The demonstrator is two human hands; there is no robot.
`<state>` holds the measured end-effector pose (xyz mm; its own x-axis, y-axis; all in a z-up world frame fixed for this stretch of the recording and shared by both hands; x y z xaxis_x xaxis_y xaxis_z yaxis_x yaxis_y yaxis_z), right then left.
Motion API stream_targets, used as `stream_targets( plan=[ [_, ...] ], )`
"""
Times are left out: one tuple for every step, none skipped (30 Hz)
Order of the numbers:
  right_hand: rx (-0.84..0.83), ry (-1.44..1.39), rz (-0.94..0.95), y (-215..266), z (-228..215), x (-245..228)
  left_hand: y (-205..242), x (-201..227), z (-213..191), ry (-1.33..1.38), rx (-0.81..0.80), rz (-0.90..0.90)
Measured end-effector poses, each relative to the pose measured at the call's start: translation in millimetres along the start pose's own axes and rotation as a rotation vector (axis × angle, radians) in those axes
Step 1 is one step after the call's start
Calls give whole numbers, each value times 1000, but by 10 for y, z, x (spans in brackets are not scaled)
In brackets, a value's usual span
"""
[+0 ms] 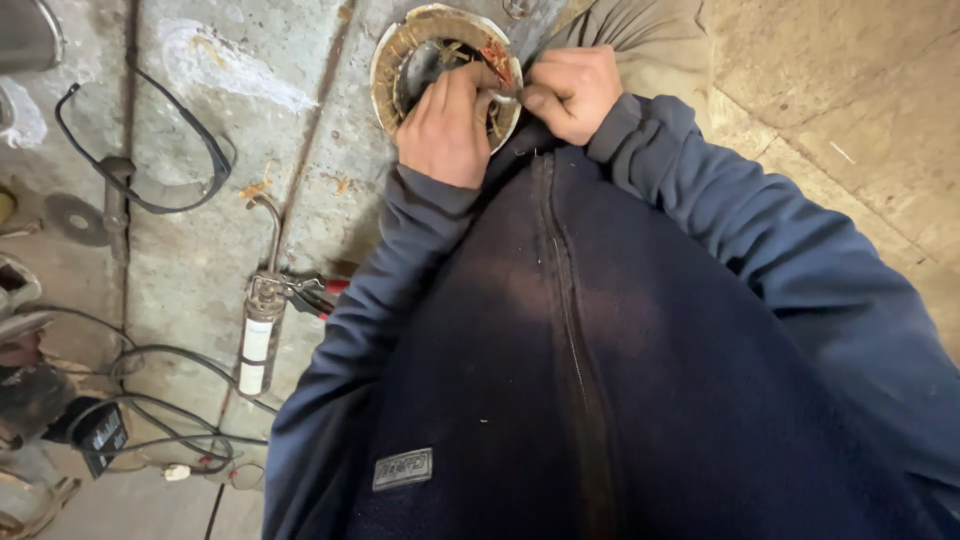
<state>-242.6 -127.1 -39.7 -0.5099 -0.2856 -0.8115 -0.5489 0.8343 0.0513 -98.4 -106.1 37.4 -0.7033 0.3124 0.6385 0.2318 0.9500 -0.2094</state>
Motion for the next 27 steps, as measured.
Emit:
stream_targets(
  plan=[
    [-31,17,-53,0,20,-72,6,-6,8,21,-11,-14],
    [-31,16,-58,4,42,-54,-6,-17,-9,17,-7,-15],
    [-29,-3,-71,10,56,-38,-23,-13,-13,39,-4,0],
    [-29,-23,-79,38,76,-20,-27,-3,-9,65,-5,12],
    [-32,-25,-80,24,85,21,-40,-29,-25,63,-5,9],
    [39,-79,-26,14,22,108,-30,-57,-54,107,16,-7],
    [111,-133,29,13,-36,200,-18,-88,-81,150,38,-23],
    [104,-140,33,38,-11,161,9,-84,-99,149,33,-33],
    [135,-150,67,60,-22,149,35,-81,-138,191,59,-41],
    [173,-154,91,32,-58,150,17,-98,-181,229,93,-39],
    [173,-156,86,6,-77,135,7,-118,-183,225,96,-39],
    [158,-144,99,12,-65,118,30,-116,-199,267,119,-34],
    [143,-132,111,19,-49,102,57,-115,-213,308,143,-29],
    [136,-137,113,55,-22,85,96,-115,-206,306,142,-38],
    [131,-127,125,91,3,74,139,-126,-206,357,166,-59],
    [133,-114,133,101,7,70,149,-145,-208,409,190,-72],
    [134,-116,133,114,10,66,146,-139,-212,407,190,-72],
    [134,-84,136,123,19,65,147,-144,-222,421,202,-79],
    [134,-52,140,132,28,64,148,-147,-231,435,214,-87],
    [135,-54,142,158,30,42,162,-148,-227,434,211,-88],
    [135,-47,138,185,31,13,177,-154,-229,429,213,-94],
    [140,-36,130,192,17,-10,170,-167,-229,424,217,-95],
    [145,-35,130,183,6,-8,153,-173,-230,424,215,-91],
    [143,-37,123,193,4,-17,158,-192,-229,422,219,-108],
    [141,-39,116,204,4,-25,166,-212,-227,420,222,-125],
    [143,-39,118,222,-1,-14,168,-213,-216,421,220,-124],
    [136,-26,105,241,3,-23,176,-226,-214,415,224,-136]
  ],
)
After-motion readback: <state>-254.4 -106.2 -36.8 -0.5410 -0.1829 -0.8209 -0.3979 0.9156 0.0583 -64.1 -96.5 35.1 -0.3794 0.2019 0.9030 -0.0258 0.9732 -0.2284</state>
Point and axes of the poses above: each hand's wrist, its own y-axis away from the middle knuckle, its own z-axis out of the palm, x = y × z, the point moved 10 cm from there along -y, towards the middle knuckle, and after that the axes turned 15 degrees about z, right-handed, at the moved point
